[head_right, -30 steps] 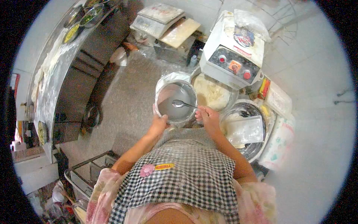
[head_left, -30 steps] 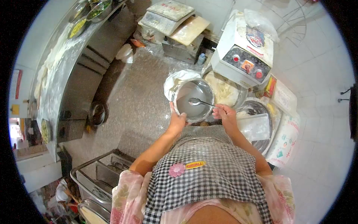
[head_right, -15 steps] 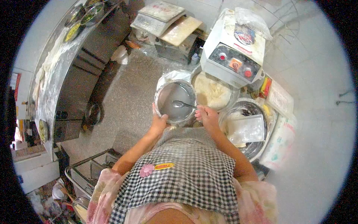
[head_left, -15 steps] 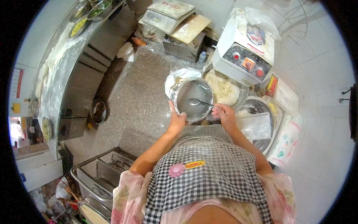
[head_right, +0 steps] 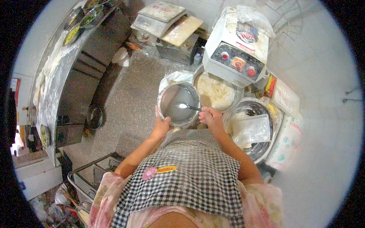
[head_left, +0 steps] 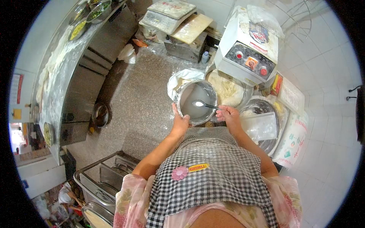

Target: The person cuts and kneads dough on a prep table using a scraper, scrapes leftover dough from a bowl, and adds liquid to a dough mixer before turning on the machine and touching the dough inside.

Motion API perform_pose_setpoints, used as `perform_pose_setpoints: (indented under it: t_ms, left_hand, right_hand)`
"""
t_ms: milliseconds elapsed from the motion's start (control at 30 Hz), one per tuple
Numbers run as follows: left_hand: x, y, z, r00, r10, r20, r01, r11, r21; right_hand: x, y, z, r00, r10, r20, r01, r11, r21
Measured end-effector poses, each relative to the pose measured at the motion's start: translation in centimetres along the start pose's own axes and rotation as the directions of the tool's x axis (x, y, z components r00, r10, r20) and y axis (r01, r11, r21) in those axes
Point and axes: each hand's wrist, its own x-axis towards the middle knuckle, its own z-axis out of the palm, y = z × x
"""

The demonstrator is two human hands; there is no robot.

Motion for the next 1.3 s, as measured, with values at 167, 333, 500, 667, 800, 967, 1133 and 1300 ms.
perform_pose_setpoints:
  t_ms: [167, 333, 500, 667, 800, 967, 1133, 1300]
  left_hand:
    - [0.0, 0.1, -0.1, 1.000, -0.012, 0.025, 0.012, 1.000, -0.028]
    - [-0.1, 0.3, 0.0, 1.000, 0.012, 0.020, -0.012, 1.000, 0.002]
    - [0.4, -0.2, -0.4, 0.999, 0.040, 0.019, -0.041, 0.997, 0.073]
    - [0.2, 0.3, -0.2, 1.000, 0.010, 0.026, -0.012, 0.998, 0.068]
    - [-0.1, 0.8, 0.0, 0.999, -0.015, 0.031, 0.014, 0.999, 0.041]
    - [0.2, 0.5, 0.1, 1.000, -0.016, 0.024, 0.015, 0.999, 0.032]
    - [0.5, 0.2, 0.2, 0.999, -0.019, 0.029, 0.019, 1.000, -0.003]
    - [0.1, 0.9, 0.6, 0.998, -0.054, 0.030, 0.054, 0.999, 0.005]
  right_hand:
    - [-0.1, 0.0, -0.2, 1.000, -0.012, 0.004, 0.012, 1.000, 0.000]
    - [-0.2, -0.1, -0.1, 1.000, -0.007, 0.003, 0.007, 1.000, 0.021]
    - [-0.1, -0.1, -0.3, 1.000, -0.013, 0.009, 0.013, 1.000, 0.012]
    - [-0.2, -0.6, -0.2, 1.000, 0.028, -0.002, -0.028, 0.999, 0.027]
    - [-0.1, -0.4, -0.2, 0.999, 0.053, -0.010, -0.052, 0.997, 0.048]
    - [0.0, -0.2, -0.5, 0.998, 0.062, -0.005, -0.061, 0.995, 0.079]
    - [0.0, -0.4, -0.6, 0.998, 0.065, -0.010, -0.064, 0.993, 0.095]
    - [0.0, -0.4, -0.7, 0.998, 0.055, -0.014, -0.054, 0.997, 0.047]
